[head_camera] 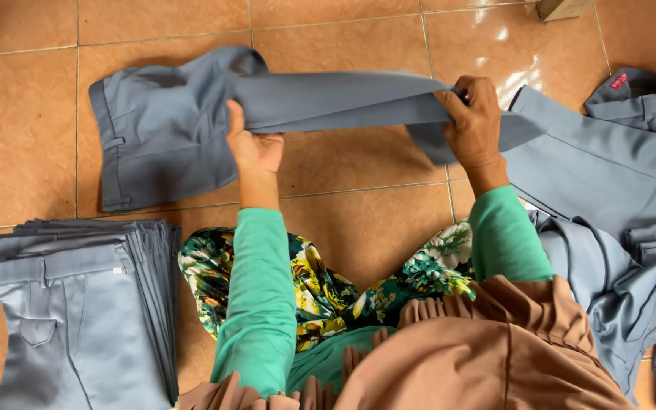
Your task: The person sits on a tiled floor and folds several pairs of gray trousers by hand. They smooth the fabric, fold the legs, and stack the finished trousers into a pile.
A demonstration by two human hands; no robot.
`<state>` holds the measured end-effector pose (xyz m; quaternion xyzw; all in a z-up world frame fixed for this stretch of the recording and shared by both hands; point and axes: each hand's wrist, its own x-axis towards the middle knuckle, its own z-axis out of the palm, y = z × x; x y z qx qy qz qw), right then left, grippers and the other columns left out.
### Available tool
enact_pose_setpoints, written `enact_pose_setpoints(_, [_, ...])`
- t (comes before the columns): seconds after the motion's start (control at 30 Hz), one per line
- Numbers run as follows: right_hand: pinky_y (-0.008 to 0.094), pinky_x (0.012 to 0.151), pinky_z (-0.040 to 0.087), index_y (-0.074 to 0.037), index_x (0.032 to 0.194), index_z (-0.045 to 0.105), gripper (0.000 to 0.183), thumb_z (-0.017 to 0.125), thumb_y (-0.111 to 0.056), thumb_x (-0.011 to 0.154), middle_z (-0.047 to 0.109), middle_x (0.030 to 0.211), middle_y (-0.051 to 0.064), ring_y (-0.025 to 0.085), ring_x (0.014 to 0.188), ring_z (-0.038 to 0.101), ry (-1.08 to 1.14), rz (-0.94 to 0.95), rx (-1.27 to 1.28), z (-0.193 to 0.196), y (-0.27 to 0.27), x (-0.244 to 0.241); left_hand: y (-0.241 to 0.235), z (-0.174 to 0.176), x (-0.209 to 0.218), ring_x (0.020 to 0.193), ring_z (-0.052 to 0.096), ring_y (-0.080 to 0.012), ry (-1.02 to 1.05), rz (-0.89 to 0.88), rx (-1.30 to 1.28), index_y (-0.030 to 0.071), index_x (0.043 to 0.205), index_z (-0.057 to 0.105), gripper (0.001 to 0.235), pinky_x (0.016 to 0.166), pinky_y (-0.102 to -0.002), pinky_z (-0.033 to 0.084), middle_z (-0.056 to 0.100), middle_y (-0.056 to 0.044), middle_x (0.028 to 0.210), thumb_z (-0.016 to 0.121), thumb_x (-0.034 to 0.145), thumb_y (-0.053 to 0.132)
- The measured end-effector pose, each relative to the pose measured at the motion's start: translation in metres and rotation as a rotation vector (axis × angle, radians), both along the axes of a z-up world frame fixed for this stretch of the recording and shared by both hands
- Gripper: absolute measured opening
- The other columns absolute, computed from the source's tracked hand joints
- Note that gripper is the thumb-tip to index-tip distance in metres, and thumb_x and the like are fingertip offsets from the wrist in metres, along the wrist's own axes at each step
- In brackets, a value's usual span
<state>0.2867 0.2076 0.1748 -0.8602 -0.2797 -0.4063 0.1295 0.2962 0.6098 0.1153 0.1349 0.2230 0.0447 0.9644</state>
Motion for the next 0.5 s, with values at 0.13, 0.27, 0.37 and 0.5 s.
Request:
enact_pose_setpoints(0.13, [0.042,0.077,0.046,-0.027,0.115,0.075,0.025,0.058,-0.010,0.105,0.054,0.100,0.013,0.033,0.089,0.055,0.023,0.178,-0.044,-0.052,0.009,-0.030,0.023,0.005,-0.031,0.120,0.067,-0.0378,-0.051,0.132,-0.052,0.010,0.124,0.068,0.048,0.112,-0.061,0.050,0.071,-0.017,0.127,0.077,0.089,0.041])
enact_pose_setpoints(0.27, [0.044,0.086,0.047,-0.028,0.126,0.067,0.032,0.054,-0.012,0.101,0.059,0.103,0.009,0.031,0.099,0.059,0.263,0.199,-0.130,-0.122,0.050,-0.095,0.062,-0.066,-0.067,0.123,0.065,-0.0391,0.041,0.239,-0.076,0.011,0.128,0.067,0.051,0.114,-0.061,0.048,0.069,-0.018,0.132,0.078,0.088,0.040])
enact_pose_setpoints(0.37, [0.048,0.106,0.041,-0.032,0.137,0.054,0.042,0.058,-0.020,0.097,0.056,0.137,0.005,0.028,0.137,0.048,0.647,0.067,-0.285,-0.145,0.065,-0.128,0.084,-0.111,-0.092,0.142,0.044,-0.0381,0.363,0.483,-0.048,0.017,0.151,0.047,0.090,0.118,-0.064,0.035,0.046,-0.015,0.154,0.090,0.076,0.043])
enact_pose_setpoints(0.5, [0.047,0.102,0.044,-0.026,0.127,0.066,0.043,0.069,-0.051,0.093,0.060,0.135,0.008,0.029,0.133,0.054,0.773,0.015,0.046,-0.144,0.046,-0.114,0.118,-0.208,-0.087,0.152,0.026,-0.0393,0.729,0.506,0.204,0.016,0.158,0.033,0.091,0.119,-0.069,0.014,0.021,-0.020,0.165,0.084,0.088,0.042])
